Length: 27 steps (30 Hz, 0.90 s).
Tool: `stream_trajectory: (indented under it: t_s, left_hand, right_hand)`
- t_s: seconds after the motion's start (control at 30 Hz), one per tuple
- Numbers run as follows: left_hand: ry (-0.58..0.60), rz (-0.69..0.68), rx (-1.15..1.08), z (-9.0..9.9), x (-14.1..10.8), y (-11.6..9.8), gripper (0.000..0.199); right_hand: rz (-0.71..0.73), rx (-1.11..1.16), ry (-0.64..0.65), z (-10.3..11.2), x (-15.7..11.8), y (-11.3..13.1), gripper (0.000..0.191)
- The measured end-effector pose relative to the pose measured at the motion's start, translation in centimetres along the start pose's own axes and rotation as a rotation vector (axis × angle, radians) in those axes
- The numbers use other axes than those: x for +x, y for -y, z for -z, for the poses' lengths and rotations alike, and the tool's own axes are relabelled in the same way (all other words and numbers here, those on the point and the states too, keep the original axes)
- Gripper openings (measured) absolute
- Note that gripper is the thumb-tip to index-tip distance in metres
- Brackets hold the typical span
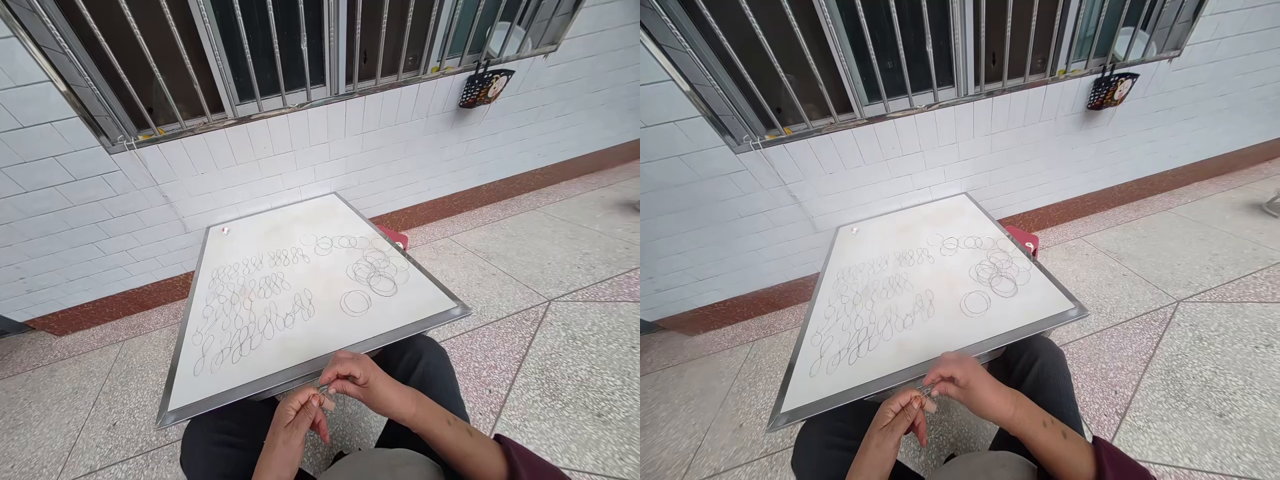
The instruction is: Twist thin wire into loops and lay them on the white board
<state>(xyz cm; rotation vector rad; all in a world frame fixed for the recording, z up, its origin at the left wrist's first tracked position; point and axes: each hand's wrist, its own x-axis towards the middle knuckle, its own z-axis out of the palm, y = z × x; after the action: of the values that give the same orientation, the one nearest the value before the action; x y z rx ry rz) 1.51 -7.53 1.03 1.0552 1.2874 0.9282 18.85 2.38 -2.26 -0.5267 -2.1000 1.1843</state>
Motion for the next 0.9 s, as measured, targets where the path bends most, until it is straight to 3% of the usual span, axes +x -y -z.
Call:
stream_trajectory:
  t_s: [0.23,0.63,0.77,0.9]
  left_hand:
    - [0.033,0.028,-0.038,0.5,-0.1,0.4,0.045]
    - [0.060,0.085,-0.003,0.5,0.2,1.2,0.042]
    - [0.018,0.095,-0.099,0.6,0.5,1.4,0.037]
    - [-0.015,0.086,-0.248,0.7,0.6,1.4,0.049]
  right_hand:
    - [0.184,-0.185,0.054,0.4,-0.1,0.8,0.028]
    - [0.195,-0.244,0.154,0.4,-0.3,1.5,0.022]
    - [0.193,-0.243,0.150,0.3,-0.3,1.2,0.020]
    - [0.198,-0.222,0.141,0.1,-0.3,0.9,0.022]
